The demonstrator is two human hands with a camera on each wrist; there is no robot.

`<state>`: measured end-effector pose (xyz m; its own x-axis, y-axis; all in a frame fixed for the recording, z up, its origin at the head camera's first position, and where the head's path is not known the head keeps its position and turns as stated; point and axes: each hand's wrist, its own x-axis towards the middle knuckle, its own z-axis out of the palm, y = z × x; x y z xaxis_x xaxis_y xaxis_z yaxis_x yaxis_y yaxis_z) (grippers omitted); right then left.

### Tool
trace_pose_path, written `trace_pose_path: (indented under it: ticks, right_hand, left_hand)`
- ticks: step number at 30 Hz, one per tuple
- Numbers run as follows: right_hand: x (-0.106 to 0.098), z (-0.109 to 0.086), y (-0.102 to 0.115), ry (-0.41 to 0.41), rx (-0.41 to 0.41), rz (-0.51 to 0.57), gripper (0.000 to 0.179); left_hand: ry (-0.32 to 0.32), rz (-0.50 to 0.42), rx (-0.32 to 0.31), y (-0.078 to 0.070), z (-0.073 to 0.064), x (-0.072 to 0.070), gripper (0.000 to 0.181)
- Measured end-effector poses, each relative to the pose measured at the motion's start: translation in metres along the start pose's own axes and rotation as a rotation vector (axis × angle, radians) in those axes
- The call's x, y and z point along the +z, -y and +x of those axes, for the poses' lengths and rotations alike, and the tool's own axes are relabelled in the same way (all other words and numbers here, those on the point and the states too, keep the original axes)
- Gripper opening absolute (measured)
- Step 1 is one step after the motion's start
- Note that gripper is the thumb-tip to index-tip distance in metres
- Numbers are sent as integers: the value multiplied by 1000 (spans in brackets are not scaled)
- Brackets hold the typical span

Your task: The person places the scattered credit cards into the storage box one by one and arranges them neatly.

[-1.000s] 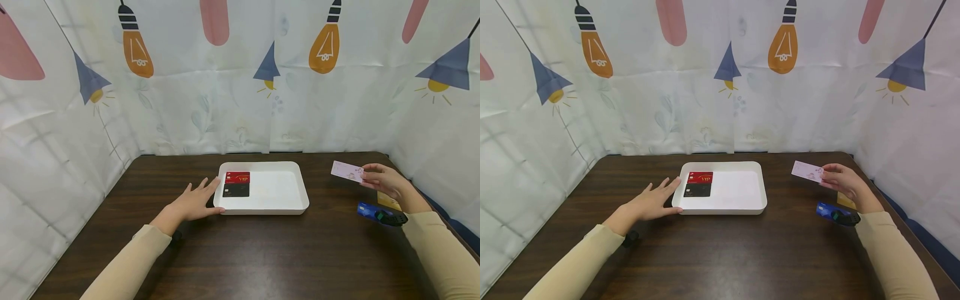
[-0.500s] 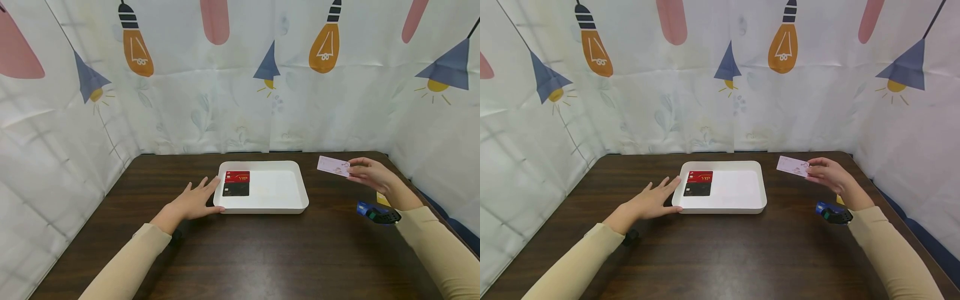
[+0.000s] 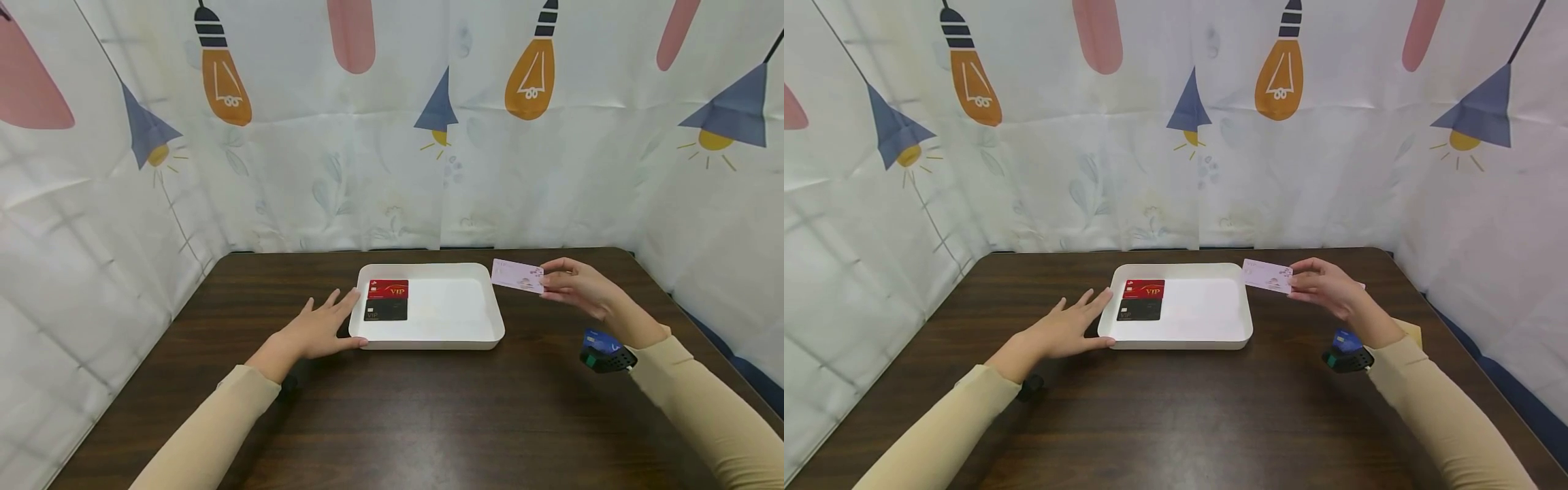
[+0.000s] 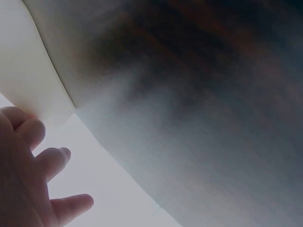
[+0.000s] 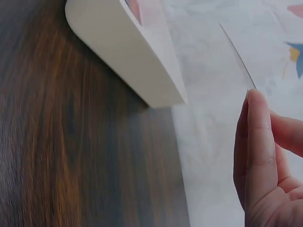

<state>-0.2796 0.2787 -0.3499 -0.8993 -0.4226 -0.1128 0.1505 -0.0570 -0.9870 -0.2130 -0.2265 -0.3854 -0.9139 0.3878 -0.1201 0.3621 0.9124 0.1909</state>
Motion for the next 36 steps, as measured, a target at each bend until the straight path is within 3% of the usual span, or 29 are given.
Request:
trace_pose_path:
  ticks: [11, 36]
  right_hand:
    - [33, 17, -7, 25, 38, 48, 23]
    - [115, 51, -27, 115, 130, -2, 25]
  left_hand:
    - [1, -3, -6, 1, 0, 1, 107]
    - [-2, 5, -6, 0, 0, 0, 106]
